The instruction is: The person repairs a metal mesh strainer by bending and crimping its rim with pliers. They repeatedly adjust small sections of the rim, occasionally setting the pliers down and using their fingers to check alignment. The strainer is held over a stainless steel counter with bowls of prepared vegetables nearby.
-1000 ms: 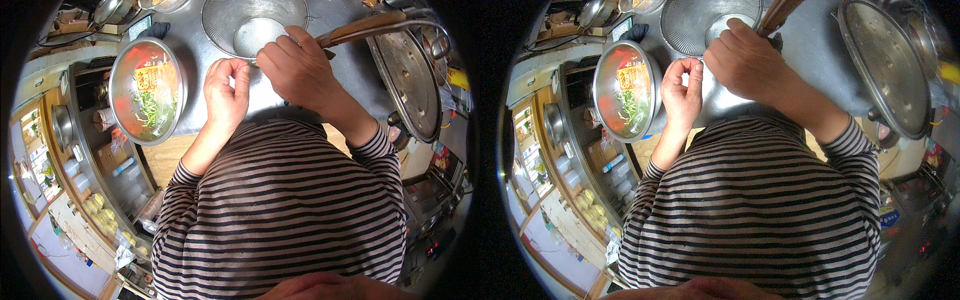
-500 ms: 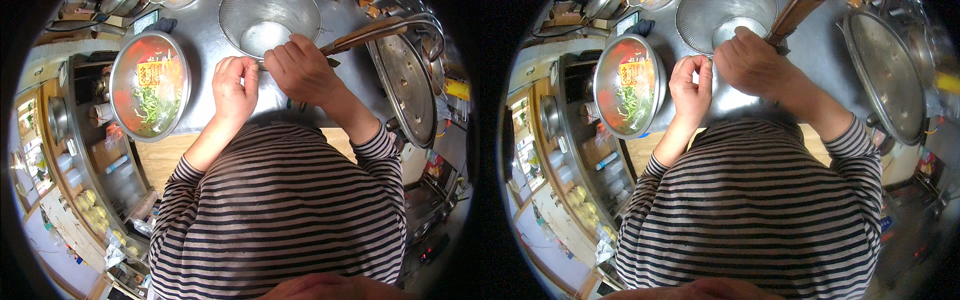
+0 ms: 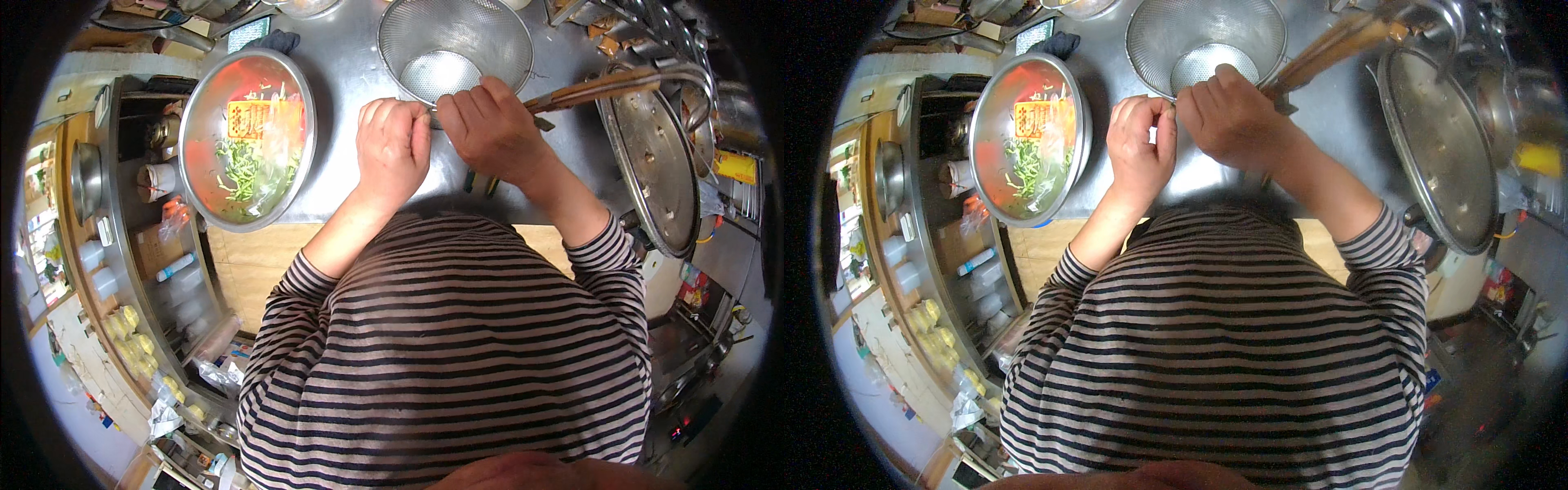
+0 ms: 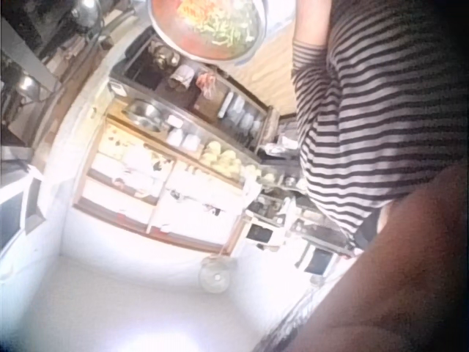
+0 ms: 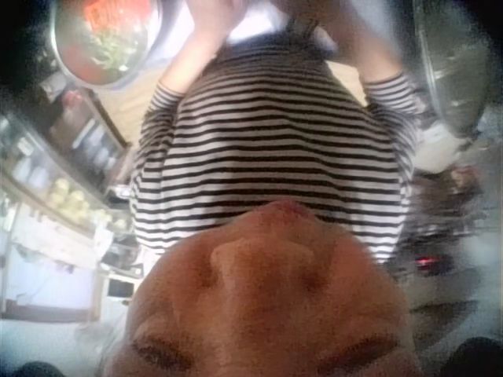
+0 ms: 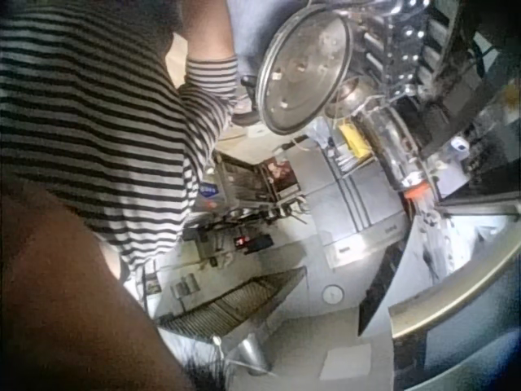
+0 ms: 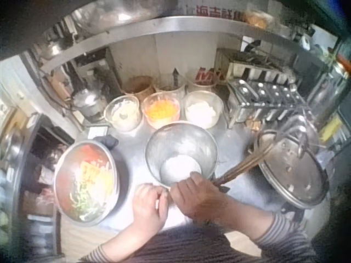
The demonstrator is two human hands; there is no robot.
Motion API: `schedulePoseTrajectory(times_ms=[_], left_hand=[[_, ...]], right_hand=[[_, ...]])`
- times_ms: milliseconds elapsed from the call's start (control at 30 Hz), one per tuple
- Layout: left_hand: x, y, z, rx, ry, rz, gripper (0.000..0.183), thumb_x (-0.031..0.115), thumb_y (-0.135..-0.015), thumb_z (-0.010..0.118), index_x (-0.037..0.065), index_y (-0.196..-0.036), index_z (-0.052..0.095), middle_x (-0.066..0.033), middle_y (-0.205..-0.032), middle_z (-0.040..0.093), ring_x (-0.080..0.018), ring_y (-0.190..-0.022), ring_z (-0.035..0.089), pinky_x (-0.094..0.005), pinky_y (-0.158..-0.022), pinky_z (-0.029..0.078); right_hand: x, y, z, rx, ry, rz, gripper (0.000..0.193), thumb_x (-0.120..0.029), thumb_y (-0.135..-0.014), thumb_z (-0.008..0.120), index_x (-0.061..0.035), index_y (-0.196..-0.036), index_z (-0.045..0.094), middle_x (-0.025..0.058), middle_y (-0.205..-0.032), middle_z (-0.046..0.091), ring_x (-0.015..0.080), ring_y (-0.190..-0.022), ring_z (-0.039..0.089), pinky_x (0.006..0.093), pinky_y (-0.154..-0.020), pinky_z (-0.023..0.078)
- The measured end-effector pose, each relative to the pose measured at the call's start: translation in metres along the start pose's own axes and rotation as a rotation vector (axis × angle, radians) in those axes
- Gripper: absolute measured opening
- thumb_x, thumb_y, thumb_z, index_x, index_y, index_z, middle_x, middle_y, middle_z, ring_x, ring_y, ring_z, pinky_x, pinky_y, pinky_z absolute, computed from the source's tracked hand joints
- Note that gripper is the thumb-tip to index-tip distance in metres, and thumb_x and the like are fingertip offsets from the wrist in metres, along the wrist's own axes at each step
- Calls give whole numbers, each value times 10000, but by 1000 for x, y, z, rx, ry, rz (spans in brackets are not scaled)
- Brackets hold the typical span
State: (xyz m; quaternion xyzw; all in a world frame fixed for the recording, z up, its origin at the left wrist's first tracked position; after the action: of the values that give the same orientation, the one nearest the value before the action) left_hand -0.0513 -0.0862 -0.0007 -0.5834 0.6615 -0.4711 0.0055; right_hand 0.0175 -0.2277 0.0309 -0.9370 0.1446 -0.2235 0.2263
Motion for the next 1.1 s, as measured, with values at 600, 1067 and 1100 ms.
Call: schedulePoseTrajectory(times_ms=[600, 1067, 1100], left_hand=[[-7, 1, -5, -26, 163, -142, 79, 11, -817, 642, 18, -886, 604, -132, -815, 606, -328, -760, 579, -407, -703, 460], [-11, 5, 6, 34, 326, -199, 67, 75, -840, 621, 24, -865, 585, -152, -828, 604, -366, -805, 579, -440, -746, 466], [-11, 5, 7, 42, 331, -202, 69, 77, -839, 623, 24, -865, 586, -151, -827, 604, -366, -803, 579, -440, -744, 466]], right_hand=[[-19, -12, -4, -33, -2, 248, 101, -141, -830, 618, -102, -924, 611, -7, -686, 510, 161, -664, 542, 418, -982, 431], [-23, -26, -13, -81, -70, 298, 155, -50, -695, 619, -94, -844, 624, 15, -669, 552, 196, -677, 572, 435, -948, 429], [-24, -26, -13, -84, -67, 301, 159, -50, -693, 620, -92, -846, 625, 16, -670, 554, 197, -676, 572, 434, -943, 430]])
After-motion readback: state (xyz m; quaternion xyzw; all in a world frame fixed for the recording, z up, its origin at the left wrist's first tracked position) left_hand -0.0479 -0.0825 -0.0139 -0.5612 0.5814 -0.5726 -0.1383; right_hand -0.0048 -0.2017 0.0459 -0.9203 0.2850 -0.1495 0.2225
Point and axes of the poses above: each hand's wrist, its own y-axis away from the middle knuckle, its own z-axis out of the palm, x = y × z, the point moved 2 cm from there along -y, towards the middle knuckle
